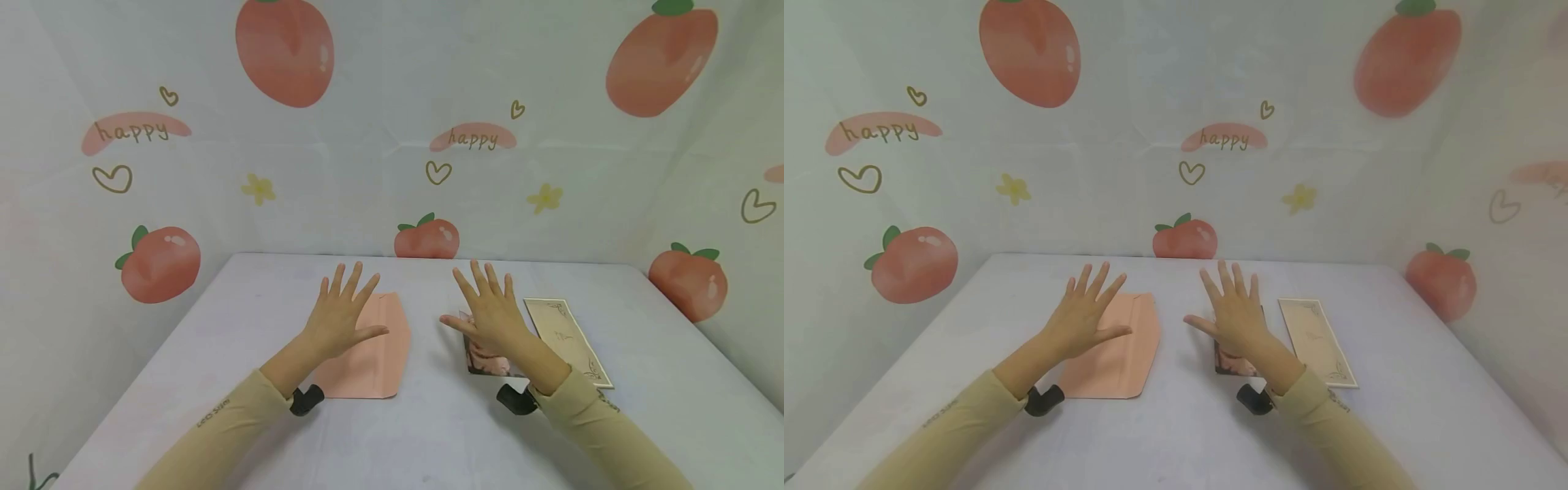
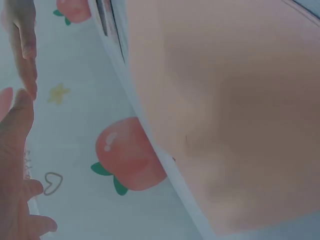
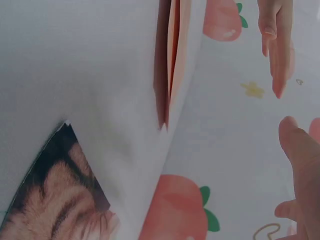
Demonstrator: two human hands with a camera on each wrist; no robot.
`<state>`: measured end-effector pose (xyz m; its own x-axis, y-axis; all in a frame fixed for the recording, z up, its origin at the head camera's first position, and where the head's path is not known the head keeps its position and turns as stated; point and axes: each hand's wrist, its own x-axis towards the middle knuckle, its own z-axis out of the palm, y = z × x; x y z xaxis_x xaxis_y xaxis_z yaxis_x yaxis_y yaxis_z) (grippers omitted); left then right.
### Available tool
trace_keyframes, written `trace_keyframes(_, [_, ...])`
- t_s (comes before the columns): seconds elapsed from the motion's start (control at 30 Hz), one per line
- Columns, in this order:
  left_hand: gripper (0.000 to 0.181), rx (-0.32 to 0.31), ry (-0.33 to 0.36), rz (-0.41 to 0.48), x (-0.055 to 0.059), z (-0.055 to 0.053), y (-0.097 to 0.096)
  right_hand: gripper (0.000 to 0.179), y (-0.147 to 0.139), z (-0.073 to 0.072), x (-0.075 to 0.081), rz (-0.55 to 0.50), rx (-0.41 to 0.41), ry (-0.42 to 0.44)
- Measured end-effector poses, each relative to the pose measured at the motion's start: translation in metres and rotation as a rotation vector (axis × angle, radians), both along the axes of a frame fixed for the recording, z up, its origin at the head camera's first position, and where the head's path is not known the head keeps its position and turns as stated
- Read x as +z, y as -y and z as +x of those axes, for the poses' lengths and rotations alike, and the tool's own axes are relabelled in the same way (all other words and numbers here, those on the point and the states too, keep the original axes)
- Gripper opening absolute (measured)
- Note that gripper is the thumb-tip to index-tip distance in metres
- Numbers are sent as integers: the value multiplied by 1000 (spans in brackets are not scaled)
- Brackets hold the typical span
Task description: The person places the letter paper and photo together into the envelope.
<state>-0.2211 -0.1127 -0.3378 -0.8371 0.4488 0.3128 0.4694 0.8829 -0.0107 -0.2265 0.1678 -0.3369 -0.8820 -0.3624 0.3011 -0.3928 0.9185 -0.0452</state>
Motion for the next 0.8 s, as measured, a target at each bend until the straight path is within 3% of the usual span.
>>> trace_keyframes(0.33, [81, -41, 23, -12, 10, 7, 0, 74, 11, 4, 1, -90, 106, 37])
trace_keyframes(0.6, [61, -73, 163, 46, 11, 11, 1, 63, 27, 8, -4, -129, 205, 88])
trace_keyframes(0.8, [52, -113, 271, 35, 8, 13, 3, 56, 38, 9, -11, -160, 275, 166])
